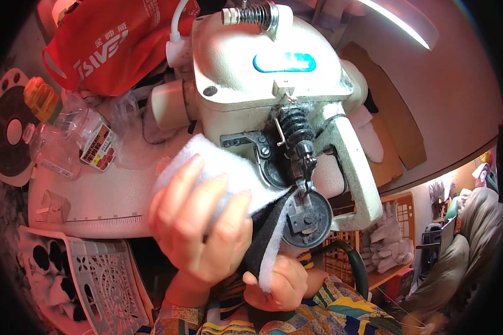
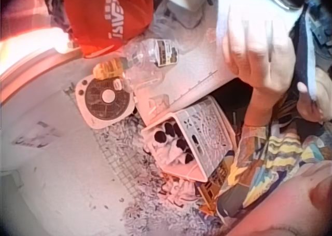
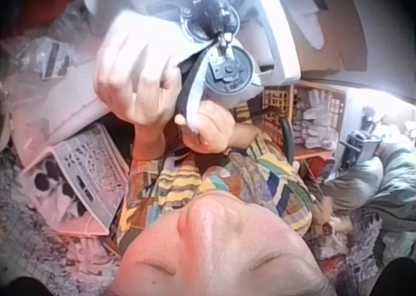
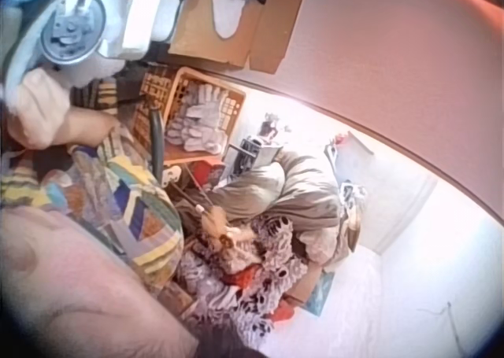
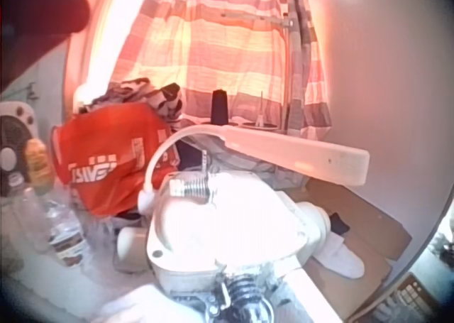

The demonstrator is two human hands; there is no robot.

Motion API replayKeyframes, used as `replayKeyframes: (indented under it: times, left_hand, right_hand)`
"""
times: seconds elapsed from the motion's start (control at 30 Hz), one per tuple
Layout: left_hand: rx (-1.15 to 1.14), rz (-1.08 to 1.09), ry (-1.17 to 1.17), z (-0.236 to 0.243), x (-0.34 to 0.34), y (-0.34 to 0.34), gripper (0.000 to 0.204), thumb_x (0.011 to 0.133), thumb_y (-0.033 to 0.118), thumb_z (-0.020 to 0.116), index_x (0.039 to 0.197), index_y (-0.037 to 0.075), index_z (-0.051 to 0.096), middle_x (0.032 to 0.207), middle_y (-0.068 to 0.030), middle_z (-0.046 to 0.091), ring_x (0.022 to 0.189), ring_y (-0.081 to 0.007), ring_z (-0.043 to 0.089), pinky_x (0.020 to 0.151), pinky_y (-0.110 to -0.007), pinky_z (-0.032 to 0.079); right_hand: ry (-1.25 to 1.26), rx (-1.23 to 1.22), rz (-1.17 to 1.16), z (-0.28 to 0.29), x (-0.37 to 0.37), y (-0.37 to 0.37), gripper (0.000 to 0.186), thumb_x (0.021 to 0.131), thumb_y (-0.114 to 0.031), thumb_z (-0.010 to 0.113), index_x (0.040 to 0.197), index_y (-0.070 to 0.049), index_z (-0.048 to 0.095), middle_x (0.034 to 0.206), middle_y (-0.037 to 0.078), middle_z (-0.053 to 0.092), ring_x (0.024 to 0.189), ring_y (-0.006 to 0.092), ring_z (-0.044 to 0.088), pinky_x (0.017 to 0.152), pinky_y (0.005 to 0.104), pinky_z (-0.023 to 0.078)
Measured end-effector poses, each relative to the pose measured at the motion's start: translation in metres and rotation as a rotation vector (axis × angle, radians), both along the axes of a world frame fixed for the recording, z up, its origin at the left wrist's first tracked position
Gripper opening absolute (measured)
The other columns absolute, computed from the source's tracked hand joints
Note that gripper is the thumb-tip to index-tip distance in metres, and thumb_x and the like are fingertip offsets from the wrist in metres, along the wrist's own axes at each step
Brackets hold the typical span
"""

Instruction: The recorder uses a specialized sewing machine to join pieces of fabric for making gloves, repeatedly taking fabric from baskets and processing them through the machine.

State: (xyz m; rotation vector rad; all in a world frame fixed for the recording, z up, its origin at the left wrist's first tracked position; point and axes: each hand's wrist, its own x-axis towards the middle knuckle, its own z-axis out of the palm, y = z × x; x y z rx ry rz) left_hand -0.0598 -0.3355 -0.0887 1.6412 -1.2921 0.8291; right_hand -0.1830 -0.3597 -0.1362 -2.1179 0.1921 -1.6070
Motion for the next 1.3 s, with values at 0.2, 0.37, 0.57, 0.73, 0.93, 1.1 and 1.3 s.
replayKeyframes:
  times: [0.2, 0.37, 0.57, 0.73, 0.93, 1.1, 1.3]
  left_hand:
    - [0.087, -0.348, 0.472, -0.007, 0.01, 0.01, 0.018, 0.069, -0.002, 0.069, 0.086, 0.003, 0.069, 0.073, -0.0062, 0.061, 0.065, -0.0213, 0.058, 0.062, -0.031, 0.047]
    - [0.045, -0.565, 0.703, -0.009, 0.013, 0.007, 0.01, 0.074, -0.003, 0.071, 0.084, -0.002, 0.068, 0.069, -0.0076, 0.059, 0.059, -0.0143, 0.054, 0.054, -0.025, 0.041]
    - [0.033, -0.643, 0.729, -0.009, 0.013, 0.002, 0.011, 0.074, -0.003, 0.071, 0.084, -0.003, 0.068, 0.07, -0.0081, 0.058, 0.062, -0.0143, 0.054, 0.055, -0.025, 0.041]
    - [0.083, -0.686, 0.699, -0.008, 0.014, -0.004, 0.012, 0.075, -0.003, 0.071, 0.087, -0.003, 0.068, 0.071, -0.0081, 0.059, 0.063, -0.015, 0.055, 0.056, -0.026, 0.043]
    - [0.136, -0.71, 0.693, -0.004, 0.01, -0.007, 0.011, 0.078, -0.001, 0.07, 0.089, -0.002, 0.068, 0.075, -0.0089, 0.06, 0.066, -0.0166, 0.057, 0.059, -0.026, 0.045]
    - [0.214, -0.852, 0.809, -0.007, 0.016, -0.005, 0.016, 0.086, 0.009, 0.063, 0.097, -0.003, 0.064, 0.09, -0.0131, 0.061, 0.078, -0.0173, 0.058, 0.07, -0.029, 0.046]
    - [0.566, -1.434, 1.523, -0.02, 0.041, 0.002, 0.066, 0.099, 0.048, 0.029, 0.133, -0.008, 0.038, 0.121, -0.0182, 0.057, 0.113, -0.0203, 0.051, 0.098, -0.03, 0.037]
  right_hand:
    - [-0.024, -0.003, 0.019, -0.002, 0.002, -0.001, 0.015, 0.071, 0.003, 0.073, 0.078, 0.005, 0.06, 0.065, 0.008, 0.054, 0.05, 0.0183, 0.053, 0.041, 0.0281, 0.044]
    - [-0.03, -0.001, 0.04, -0.002, 0.002, 0.0, 0.014, 0.07, 0.003, 0.073, 0.077, 0.005, 0.06, 0.065, 0.008, 0.053, 0.049, 0.0181, 0.053, 0.041, 0.0276, 0.044]
    - [-0.038, 0.029, 0.065, -0.001, 0.002, -0.001, 0.013, 0.071, 0.004, 0.07, 0.082, 0.005, 0.063, 0.067, 0.009, 0.055, 0.051, 0.0187, 0.055, 0.043, 0.028, 0.045]
    - [-0.029, 0.027, -0.003, -0.004, 0.006, -0.003, 0.015, 0.074, 0.002, 0.07, 0.088, 0.004, 0.065, 0.075, 0.012, 0.061, 0.061, 0.023, 0.061, 0.053, 0.0307, 0.051]
    - [-0.02, 0.078, -0.094, -0.005, 0.01, -0.005, 0.016, 0.083, -0.011, 0.067, 0.078, 0.004, 0.063, 0.069, 0.016, 0.063, 0.055, 0.0266, 0.061, 0.054, 0.0317, 0.05]
    - [0.031, 0.075, -0.081, -0.001, 0.005, -0.009, 0.015, 0.083, -0.011, 0.068, 0.079, 0.003, 0.063, 0.068, 0.016, 0.063, 0.055, 0.0269, 0.061, 0.054, 0.0308, 0.05]
    - [0.091, 0.201, -0.031, 0.0, -0.003, -0.003, 0.013, 0.08, -0.008, 0.071, 0.086, 0.002, 0.065, 0.079, 0.018, 0.066, 0.067, 0.0281, 0.066, 0.063, 0.032, 0.052]
